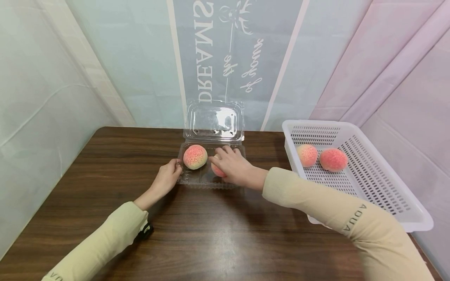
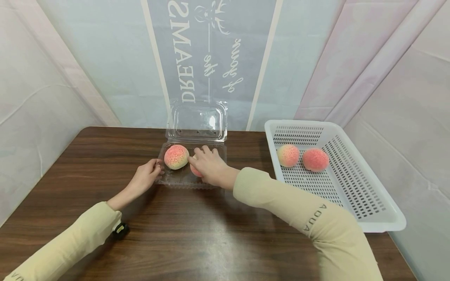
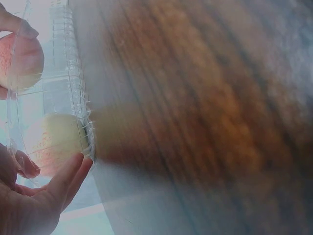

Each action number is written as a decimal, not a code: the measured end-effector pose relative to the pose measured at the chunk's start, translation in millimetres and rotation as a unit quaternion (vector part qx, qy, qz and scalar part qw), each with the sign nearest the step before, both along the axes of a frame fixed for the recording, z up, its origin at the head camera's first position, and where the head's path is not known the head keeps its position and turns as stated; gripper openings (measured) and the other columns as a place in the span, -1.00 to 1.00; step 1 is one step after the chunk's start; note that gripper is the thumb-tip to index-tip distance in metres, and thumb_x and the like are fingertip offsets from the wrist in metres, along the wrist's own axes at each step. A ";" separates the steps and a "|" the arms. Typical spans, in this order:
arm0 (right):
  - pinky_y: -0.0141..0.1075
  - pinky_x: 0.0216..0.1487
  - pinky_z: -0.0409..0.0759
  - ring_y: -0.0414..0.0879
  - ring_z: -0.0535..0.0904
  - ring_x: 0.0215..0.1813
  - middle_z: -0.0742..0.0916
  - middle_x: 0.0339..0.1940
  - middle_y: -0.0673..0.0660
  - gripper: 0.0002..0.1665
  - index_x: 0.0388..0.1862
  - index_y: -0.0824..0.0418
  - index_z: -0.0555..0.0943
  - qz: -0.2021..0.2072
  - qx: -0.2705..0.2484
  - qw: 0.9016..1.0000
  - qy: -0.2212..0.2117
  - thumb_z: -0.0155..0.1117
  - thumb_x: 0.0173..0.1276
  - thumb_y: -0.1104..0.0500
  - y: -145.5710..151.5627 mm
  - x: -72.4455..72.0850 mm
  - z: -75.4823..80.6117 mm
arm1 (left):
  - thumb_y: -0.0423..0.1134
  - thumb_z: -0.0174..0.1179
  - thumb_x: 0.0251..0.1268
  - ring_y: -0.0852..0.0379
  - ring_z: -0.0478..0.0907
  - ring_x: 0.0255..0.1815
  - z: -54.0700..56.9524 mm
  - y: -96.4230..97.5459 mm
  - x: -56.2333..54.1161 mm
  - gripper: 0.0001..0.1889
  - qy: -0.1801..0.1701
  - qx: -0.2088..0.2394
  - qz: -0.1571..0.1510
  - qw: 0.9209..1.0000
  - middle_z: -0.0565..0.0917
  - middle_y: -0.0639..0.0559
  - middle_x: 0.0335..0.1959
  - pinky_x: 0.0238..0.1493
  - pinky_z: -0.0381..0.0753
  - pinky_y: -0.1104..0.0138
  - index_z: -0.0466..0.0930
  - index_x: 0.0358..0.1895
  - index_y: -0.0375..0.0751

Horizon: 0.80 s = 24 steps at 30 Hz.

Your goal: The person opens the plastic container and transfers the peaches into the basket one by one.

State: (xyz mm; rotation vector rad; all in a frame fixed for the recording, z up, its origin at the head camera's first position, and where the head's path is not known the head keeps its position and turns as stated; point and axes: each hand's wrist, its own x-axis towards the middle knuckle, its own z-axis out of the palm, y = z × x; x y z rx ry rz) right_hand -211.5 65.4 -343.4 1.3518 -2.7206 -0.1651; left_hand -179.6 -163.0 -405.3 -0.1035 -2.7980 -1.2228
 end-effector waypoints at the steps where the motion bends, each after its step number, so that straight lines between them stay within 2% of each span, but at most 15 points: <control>1: -0.04 -0.11 0.40 0.10 0.31 0.08 0.45 0.03 0.14 -0.20 0.13 0.08 0.42 0.000 0.000 1.000 0.000 0.53 -0.15 0.06 0.3 0.2 0.7 | -0.39 -0.16 0.30 0.03 0.55 -0.39 0.2 0.0 0.0 -0.67 0.000 0.000 0.000 1.000 0.57 -0.23 -0.33 -0.47 0.47 0.32 0.38 0.01 -0.57; 11: -0.05 -0.11 0.39 0.09 0.30 0.08 0.45 0.04 0.12 -0.20 0.16 0.07 0.41 0.006 0.008 1.000 0.006 0.51 -0.13 0.08 5.7 1.5 6.5 | -0.38 -0.18 0.31 0.02 0.55 -0.38 0.8 0.2 -0.3 -0.67 -0.008 -0.002 -0.001 1.000 0.57 -0.26 -0.28 -0.48 0.45 0.33 0.36 0.03 -0.57; 24: 0.01 -0.09 0.38 0.09 0.29 0.11 0.45 0.03 0.13 -0.16 0.17 0.07 0.41 0.019 -0.002 1.000 0.013 0.54 -0.17 0.09 16.3 1.9 10.8 | -0.39 -0.19 0.30 0.03 0.54 -0.40 0.6 0.0 0.0 -0.67 -0.007 -0.004 0.001 1.000 0.57 -0.22 -0.35 -0.49 0.45 0.33 0.38 0.02 -0.56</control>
